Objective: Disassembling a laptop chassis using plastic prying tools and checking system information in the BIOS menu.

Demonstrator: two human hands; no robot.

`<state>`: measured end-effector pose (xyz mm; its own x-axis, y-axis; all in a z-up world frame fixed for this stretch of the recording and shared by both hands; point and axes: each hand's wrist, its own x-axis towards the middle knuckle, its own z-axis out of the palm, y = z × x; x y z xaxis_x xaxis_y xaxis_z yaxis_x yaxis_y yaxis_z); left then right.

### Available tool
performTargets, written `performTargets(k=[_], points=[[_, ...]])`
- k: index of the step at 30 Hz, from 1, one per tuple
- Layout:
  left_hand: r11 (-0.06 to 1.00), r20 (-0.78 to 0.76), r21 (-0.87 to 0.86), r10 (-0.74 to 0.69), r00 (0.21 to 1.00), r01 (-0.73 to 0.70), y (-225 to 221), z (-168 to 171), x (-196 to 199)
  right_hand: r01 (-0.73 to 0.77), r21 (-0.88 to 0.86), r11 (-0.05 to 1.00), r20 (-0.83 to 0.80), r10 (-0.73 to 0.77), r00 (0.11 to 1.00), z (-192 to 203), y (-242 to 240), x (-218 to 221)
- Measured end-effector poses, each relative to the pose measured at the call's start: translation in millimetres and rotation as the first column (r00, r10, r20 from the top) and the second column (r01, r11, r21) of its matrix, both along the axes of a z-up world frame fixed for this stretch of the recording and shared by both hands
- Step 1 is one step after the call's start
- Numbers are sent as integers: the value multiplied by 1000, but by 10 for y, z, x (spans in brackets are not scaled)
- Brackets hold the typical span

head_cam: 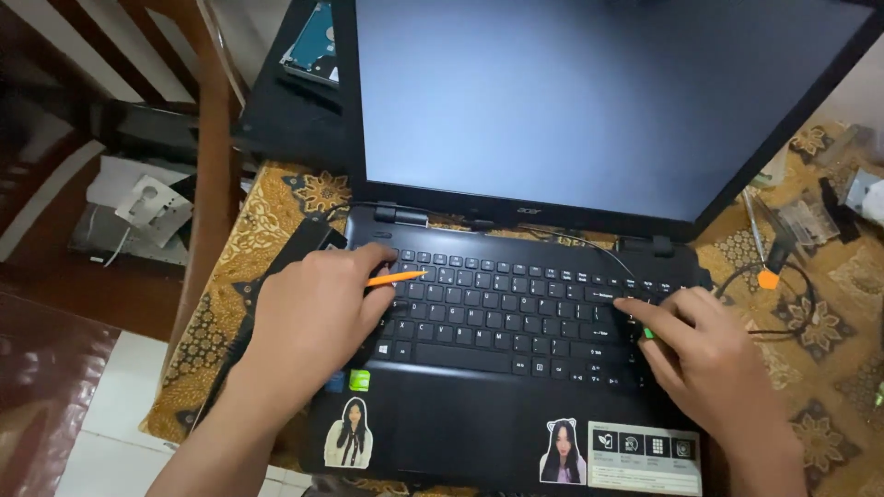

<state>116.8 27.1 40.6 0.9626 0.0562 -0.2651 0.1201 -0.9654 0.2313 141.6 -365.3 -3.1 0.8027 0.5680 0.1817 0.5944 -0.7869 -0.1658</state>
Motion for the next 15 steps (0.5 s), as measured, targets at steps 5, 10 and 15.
performTargets(k=[5, 10, 15], points=[[1000, 33, -2, 6, 999, -6, 7, -41, -7, -11, 17, 1000, -11, 11, 1000, -18, 2, 2], [1000, -8, 15, 12, 1000, -12, -7, -2, 0, -13, -16, 1000, -16, 13, 1000, -41, -15, 5], [1000, 9, -10, 2, 1000, -2, 24, -29, -4, 9, -43, 999, -35, -11, 999, -103, -61, 25]])
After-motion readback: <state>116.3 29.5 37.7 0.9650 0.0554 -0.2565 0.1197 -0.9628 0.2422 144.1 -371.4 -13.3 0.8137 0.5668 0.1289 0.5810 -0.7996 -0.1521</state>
